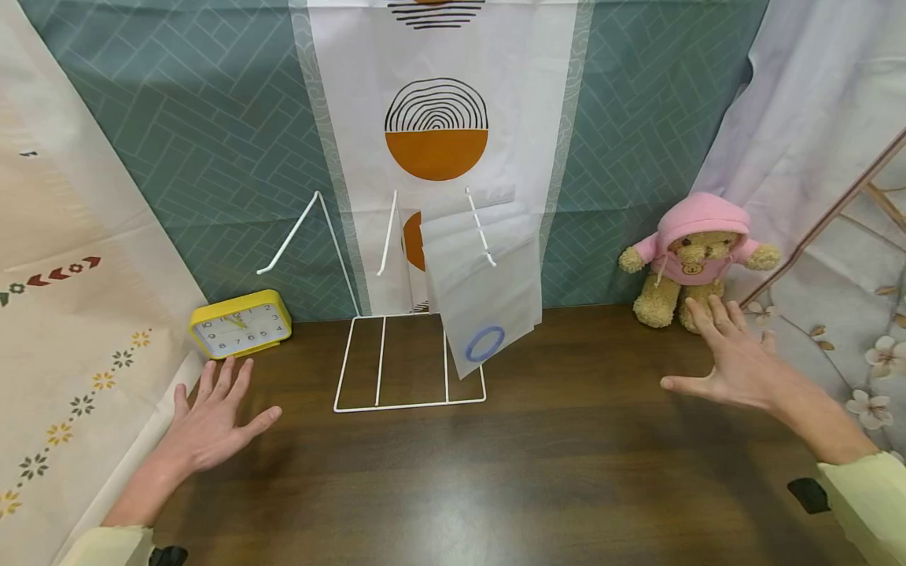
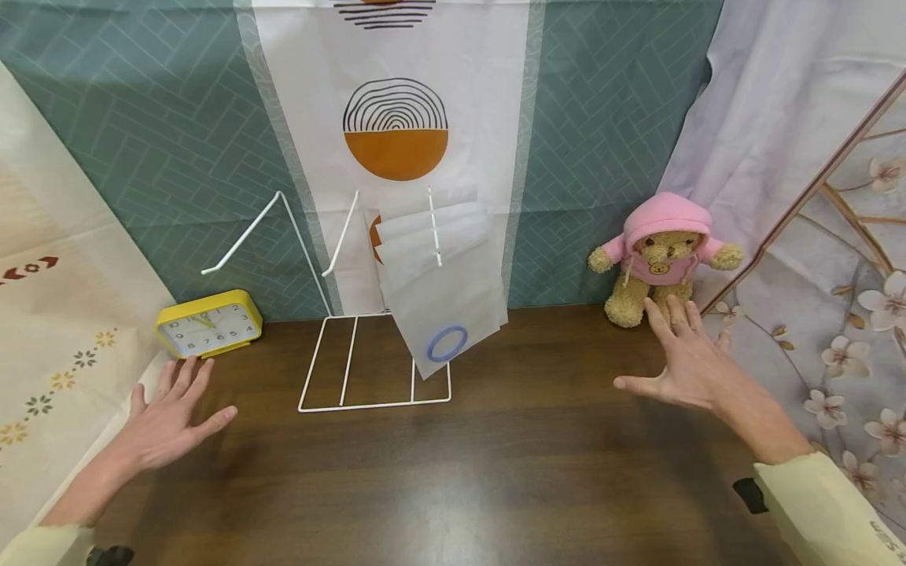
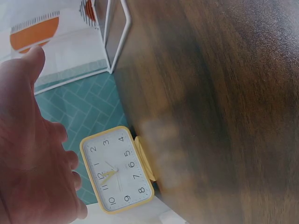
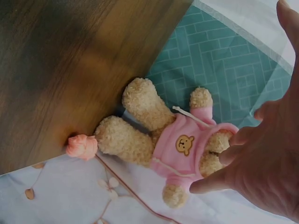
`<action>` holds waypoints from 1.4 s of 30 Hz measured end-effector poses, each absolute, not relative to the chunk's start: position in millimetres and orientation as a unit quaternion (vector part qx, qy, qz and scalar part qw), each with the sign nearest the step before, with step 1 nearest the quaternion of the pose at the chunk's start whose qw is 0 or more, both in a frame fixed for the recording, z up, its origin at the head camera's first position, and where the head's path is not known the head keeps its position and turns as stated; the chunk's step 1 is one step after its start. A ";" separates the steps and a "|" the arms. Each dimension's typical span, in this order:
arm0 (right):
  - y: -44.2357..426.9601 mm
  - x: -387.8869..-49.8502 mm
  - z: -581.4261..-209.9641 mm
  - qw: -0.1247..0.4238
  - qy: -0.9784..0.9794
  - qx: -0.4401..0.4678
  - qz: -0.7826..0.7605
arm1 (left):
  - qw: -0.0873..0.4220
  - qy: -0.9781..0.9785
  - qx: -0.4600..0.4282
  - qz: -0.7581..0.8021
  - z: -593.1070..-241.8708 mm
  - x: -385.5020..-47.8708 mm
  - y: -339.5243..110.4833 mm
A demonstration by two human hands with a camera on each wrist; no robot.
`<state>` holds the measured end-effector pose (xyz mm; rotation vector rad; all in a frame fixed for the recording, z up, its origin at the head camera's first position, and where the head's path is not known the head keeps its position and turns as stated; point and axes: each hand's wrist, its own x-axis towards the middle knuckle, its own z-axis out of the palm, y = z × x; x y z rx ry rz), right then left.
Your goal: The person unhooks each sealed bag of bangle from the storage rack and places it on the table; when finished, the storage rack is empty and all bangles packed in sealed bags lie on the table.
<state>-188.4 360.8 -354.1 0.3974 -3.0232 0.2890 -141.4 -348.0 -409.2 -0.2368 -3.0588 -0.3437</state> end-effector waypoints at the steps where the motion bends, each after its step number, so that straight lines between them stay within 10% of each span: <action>1: 360.3 -188.6 -354.0 0.040 -0.986 0.130 0.095 | 0.027 -0.991 -0.076 -0.111 -409.0 -141.2 -347.9; 17: 354.7 -188.0 -357.8 0.049 -0.984 0.139 0.097 | 0.024 -0.989 -0.080 -0.121 -410.5 -140.1 -346.4; 25: 345.0 -190.7 -361.4 0.065 -0.969 0.200 0.129 | 0.102 -0.956 -0.128 -0.243 -432.0 -171.5 -330.7; 42: 287.5 -196.5 -359.5 0.130 -0.926 0.296 0.195 | -0.099 -0.931 -0.207 -0.284 -460.9 -250.7 -304.5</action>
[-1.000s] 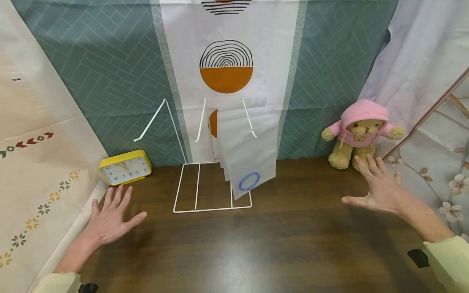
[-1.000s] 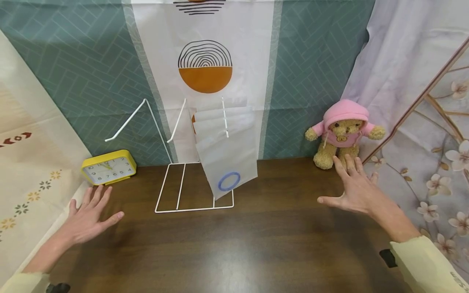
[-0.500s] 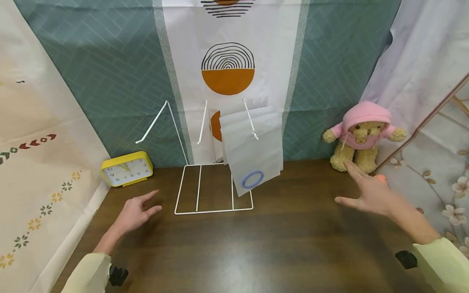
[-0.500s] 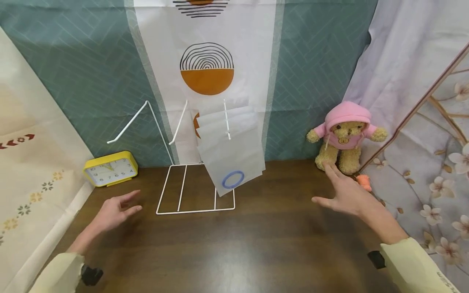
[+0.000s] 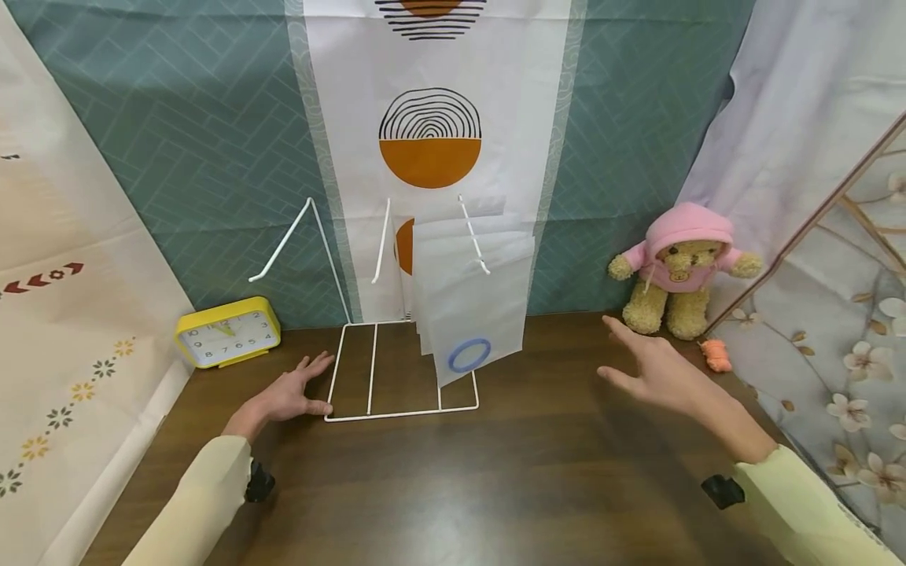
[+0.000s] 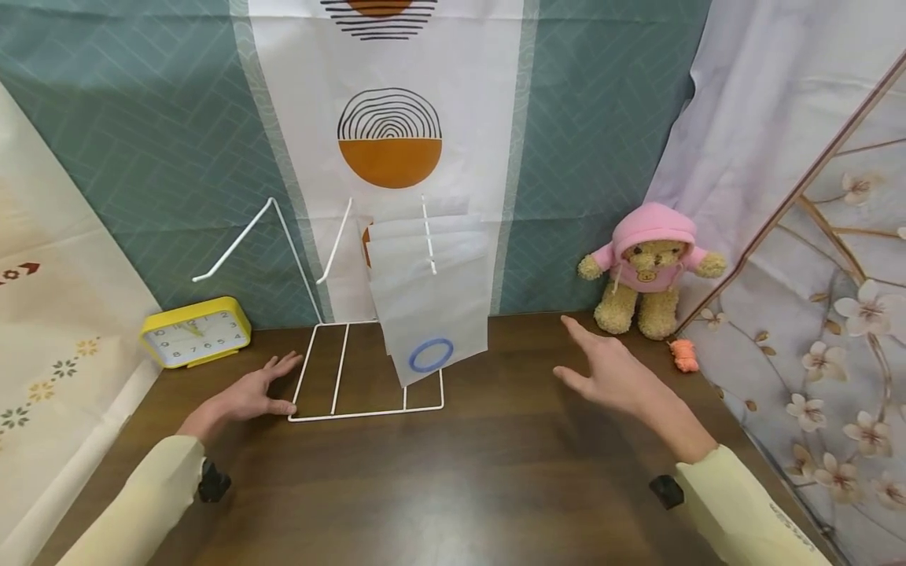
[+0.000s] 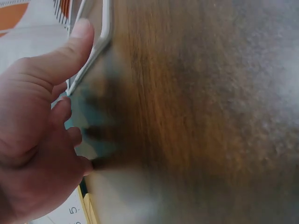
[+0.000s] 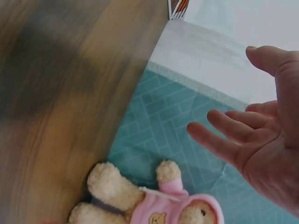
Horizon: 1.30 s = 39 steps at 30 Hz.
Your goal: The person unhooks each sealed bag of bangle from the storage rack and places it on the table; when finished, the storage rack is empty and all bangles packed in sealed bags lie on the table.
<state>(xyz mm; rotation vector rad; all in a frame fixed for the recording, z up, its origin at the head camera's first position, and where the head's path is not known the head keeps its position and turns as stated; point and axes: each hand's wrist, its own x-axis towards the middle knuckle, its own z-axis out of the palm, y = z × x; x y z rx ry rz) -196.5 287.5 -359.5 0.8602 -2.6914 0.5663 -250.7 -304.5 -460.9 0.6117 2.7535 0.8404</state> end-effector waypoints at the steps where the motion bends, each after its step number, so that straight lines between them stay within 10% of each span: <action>1: 284.2 -198.8 -359.8 0.134 -0.923 0.299 0.202 | 0.109 0.930 0.206 0.283 -461.0 -251.1 -305.3; 24: 239.0 -221.2 -349.3 0.225 -0.860 0.326 0.321 | 0.178 0.940 0.195 0.215 -455.6 -257.5 -300.0; 39: 203.1 -249.8 -307.1 0.176 -0.780 0.300 0.520 | 0.188 0.941 0.188 0.208 -452.3 -255.9 -298.4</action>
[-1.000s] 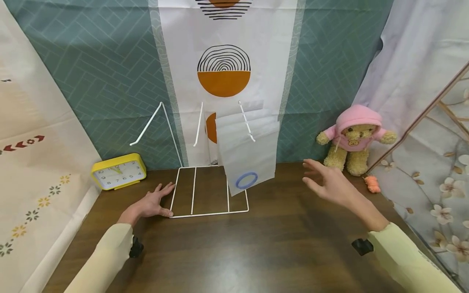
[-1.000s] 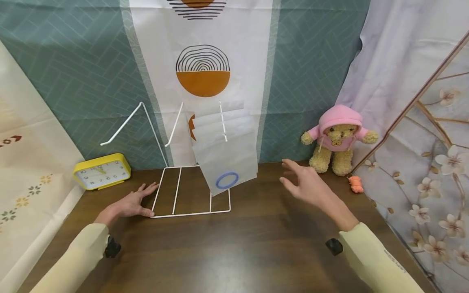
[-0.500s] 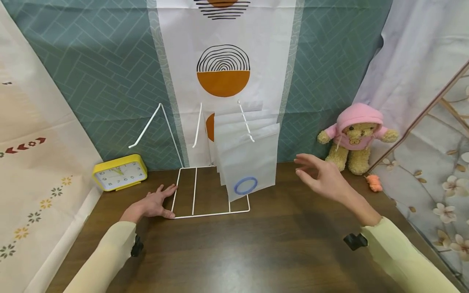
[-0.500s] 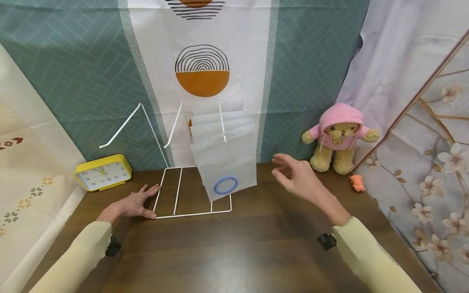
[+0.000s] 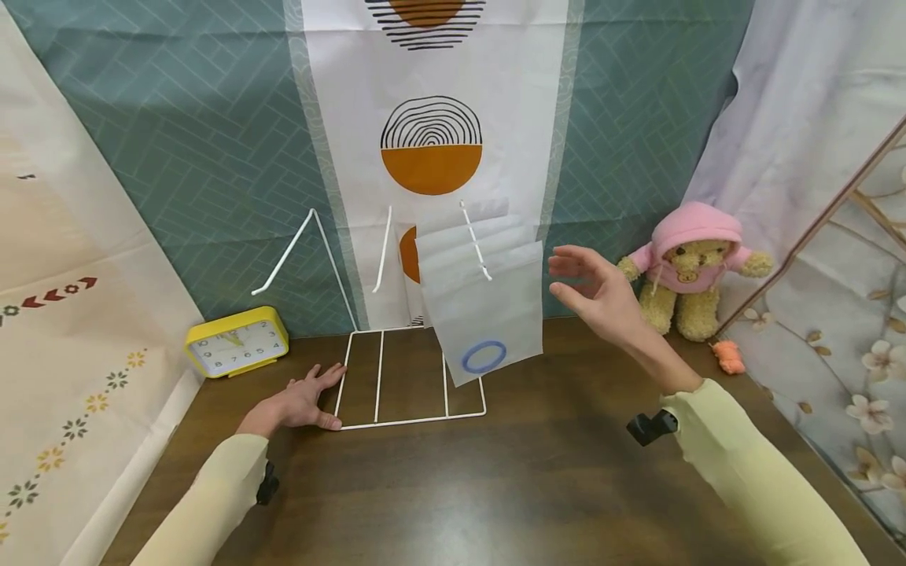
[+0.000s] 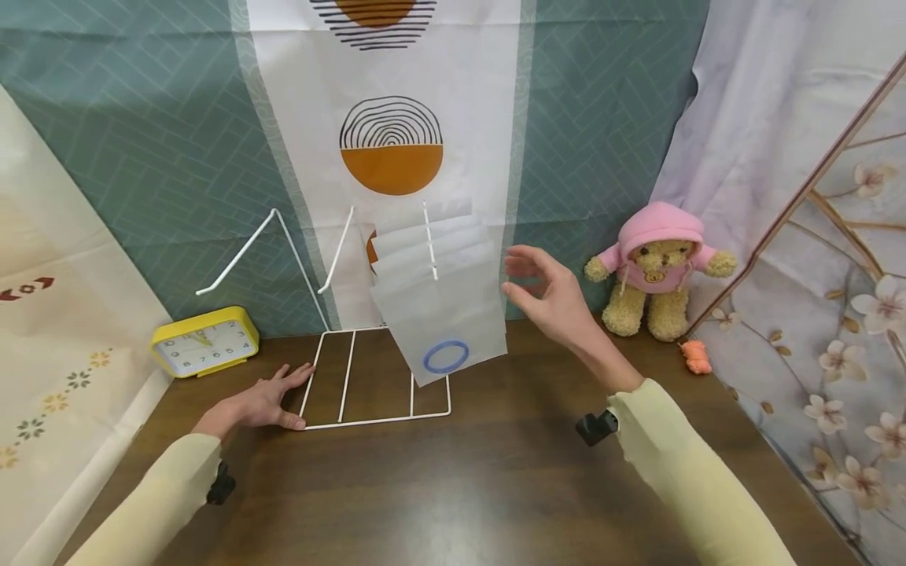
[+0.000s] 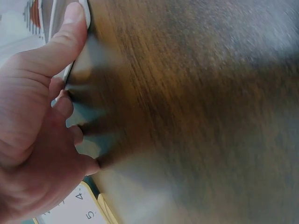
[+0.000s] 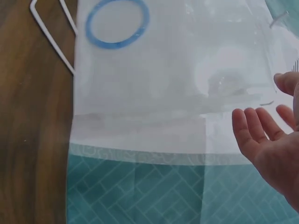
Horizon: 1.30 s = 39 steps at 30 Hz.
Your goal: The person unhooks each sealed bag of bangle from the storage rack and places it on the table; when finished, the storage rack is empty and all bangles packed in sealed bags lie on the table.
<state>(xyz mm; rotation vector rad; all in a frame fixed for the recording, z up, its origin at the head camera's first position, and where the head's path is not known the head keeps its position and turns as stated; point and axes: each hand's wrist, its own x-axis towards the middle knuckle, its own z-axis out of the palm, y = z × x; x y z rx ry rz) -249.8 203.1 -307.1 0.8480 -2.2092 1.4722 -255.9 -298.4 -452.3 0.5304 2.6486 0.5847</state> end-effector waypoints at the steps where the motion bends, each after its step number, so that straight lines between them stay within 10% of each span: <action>1: 203.5 -252.0 -305.9 0.172 -0.774 0.304 0.529 | 0.187 0.942 0.189 0.207 -452.4 -255.8 -298.1; 39: 182.1 -272.4 -285.2 0.055 -0.722 0.360 0.588 | 0.183 0.947 0.187 0.189 -455.6 -259.0 -299.1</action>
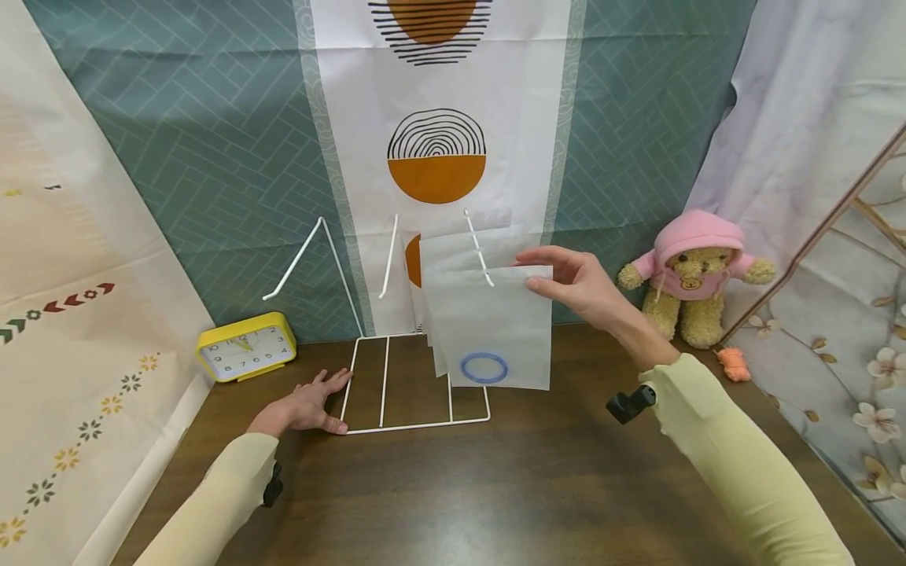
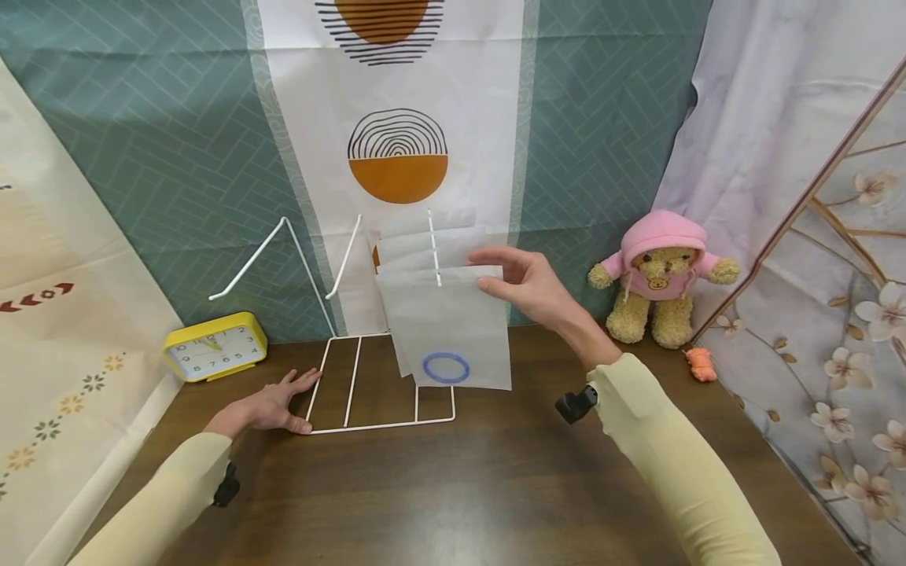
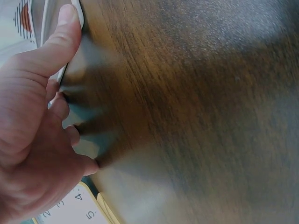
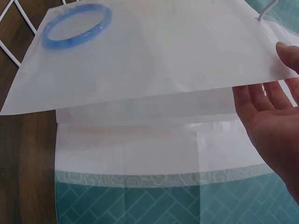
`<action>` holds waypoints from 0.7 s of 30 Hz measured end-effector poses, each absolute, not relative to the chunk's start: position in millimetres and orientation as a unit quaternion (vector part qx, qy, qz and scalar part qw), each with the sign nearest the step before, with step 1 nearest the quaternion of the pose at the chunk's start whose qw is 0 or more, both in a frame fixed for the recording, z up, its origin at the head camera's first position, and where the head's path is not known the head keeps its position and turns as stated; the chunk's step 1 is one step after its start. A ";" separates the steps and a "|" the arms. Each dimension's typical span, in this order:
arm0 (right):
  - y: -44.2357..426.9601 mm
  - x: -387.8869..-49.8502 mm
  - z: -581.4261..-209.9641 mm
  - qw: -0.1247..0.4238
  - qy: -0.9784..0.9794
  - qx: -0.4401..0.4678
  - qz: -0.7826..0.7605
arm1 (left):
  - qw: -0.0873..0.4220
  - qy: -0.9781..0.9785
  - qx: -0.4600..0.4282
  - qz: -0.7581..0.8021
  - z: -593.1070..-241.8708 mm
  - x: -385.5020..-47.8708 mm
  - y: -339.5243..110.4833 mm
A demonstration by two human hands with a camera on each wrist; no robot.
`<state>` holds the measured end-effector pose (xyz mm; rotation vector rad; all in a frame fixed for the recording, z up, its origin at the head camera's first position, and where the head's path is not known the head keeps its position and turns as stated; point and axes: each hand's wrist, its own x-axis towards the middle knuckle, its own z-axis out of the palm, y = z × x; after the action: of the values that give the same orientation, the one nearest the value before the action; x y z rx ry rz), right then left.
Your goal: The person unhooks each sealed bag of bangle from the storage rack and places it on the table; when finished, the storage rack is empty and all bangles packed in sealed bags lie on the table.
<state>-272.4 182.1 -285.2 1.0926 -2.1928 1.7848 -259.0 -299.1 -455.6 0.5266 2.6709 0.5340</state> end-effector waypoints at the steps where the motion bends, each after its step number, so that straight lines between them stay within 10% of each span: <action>1: 181.2 -272.3 -285.0 0.050 -0.723 0.361 0.586 | 0.183 0.947 0.186 0.189 -455.2 -258.8 -299.0; 21: 162.7 -269.6 -282.0 0.040 -0.770 0.309 0.558 | 0.189 0.946 0.176 0.194 -451.5 -256.4 -297.7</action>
<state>-269.6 162.7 -282.0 0.9453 -2.3581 1.7086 -256.4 -297.7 -451.5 0.4956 2.6621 0.5456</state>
